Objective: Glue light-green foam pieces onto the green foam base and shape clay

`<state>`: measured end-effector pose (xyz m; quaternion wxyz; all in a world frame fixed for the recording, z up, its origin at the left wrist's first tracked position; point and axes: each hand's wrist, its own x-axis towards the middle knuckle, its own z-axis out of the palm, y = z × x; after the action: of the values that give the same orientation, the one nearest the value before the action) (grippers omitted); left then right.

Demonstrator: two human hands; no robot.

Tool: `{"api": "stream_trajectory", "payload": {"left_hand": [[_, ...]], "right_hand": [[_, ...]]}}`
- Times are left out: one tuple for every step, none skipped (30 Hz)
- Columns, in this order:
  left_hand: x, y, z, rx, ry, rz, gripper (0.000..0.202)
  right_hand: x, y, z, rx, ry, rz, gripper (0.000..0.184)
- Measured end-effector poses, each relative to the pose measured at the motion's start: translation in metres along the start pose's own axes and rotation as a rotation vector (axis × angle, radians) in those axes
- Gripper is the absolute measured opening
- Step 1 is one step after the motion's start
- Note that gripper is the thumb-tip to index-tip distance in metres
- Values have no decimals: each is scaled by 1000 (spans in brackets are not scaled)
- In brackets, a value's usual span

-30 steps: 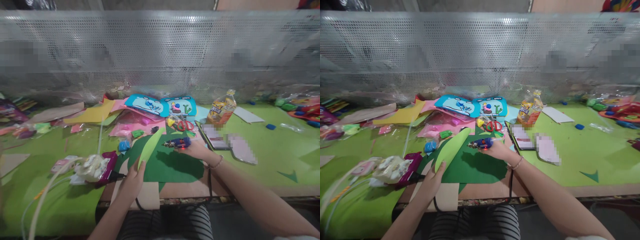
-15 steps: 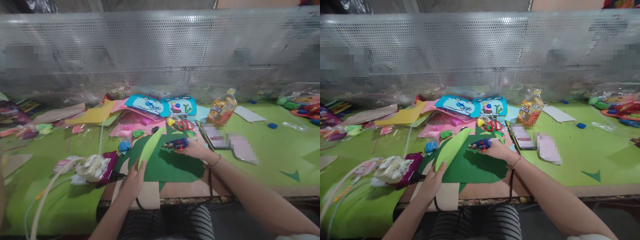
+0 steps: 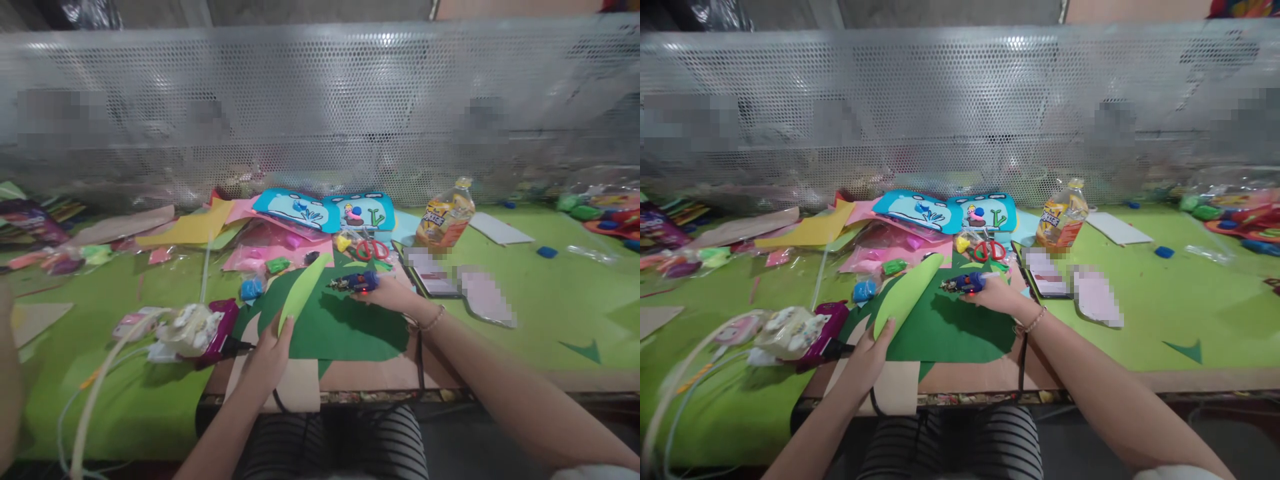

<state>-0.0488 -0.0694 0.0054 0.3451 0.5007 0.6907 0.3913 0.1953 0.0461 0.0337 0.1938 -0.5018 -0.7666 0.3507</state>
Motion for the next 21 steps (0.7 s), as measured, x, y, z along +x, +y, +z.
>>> {"api": "stream_trajectory", "payload": {"left_hand": [[0, 0, 0, 8, 1, -4, 51], [0, 0, 0, 16, 0, -13, 52], [0, -1, -1, 24, -1, -25, 53], [0, -2, -1, 29, -4, -34, 54], [0, -2, -1, 34, -5, -40, 55], [0, -3, -1, 37, -6, -43, 56], [0, -3, -1, 41, -6, -46, 57], [0, -3, -1, 44, -5, -50, 57], [0, -3, -1, 47, -4, -51, 58], [-1, -2, -1, 48, -4, -48, 58], [-1, -2, -1, 50, -3, -44, 57], [-2, -1, -1, 53, -3, -40, 57], [-2, 0, -1, 59, -1, -35, 57], [-3, 1, -1, 62, 1, -28, 56], [-3, 3, -1, 63, 5, -20, 55], [-4, 4, -1, 62, 7, -11, 55], [-5, 6, -1, 58, 12, 1, 54], [-5, 7, -1, 51, 18, 15, 53], [-6, 9, -1, 46, 26, 26, 52], [-7, 10, -1, 42, 33, 34, 51], [-7, 11, -1, 40, 39, 40, 51]], "right_hand": [[0, 1, 0, -4, 13, -24, 33], [1, 2, 0, -5, 24, -48, 33], [1, 2, -1, -7, 32, -68, 33], [1, 1, -1, -10, 34, -79, 33], [0, 0, -2, -15, 30, -80, 32], [0, -1, -2, -24, 25, -72, 31], [-1, -3, -2, -34, 24, -61, 31], [-2, -4, -3, -40, 25, -51, 30], [-3, -6, -3, -42, 27, -45, 29], [-4, -7, -3, -38, 26, -44, 29], [-4, -8, -3, -33, 23, -45, 29], [-4, -8, -2, -29, 19, -48, 28], [-4, -8, -2, -27, 16, -51, 28], [-4, -7, -1, -29, 16, -51, 28], [-3, -6, 0, -33, 25, -52, 28], [-2, -5, 1, -39, 31, -58, 27], [-1, -3, 2, -47, 36, -69, 26], [0, -2, 2, -58, 37, -83, 24], [0, -2, 3, -69, 33, -98, 23], [1, -2, 3, -78, 24, -114, 21], [1, -2, 3, -85, 18, -135, 21]]}}
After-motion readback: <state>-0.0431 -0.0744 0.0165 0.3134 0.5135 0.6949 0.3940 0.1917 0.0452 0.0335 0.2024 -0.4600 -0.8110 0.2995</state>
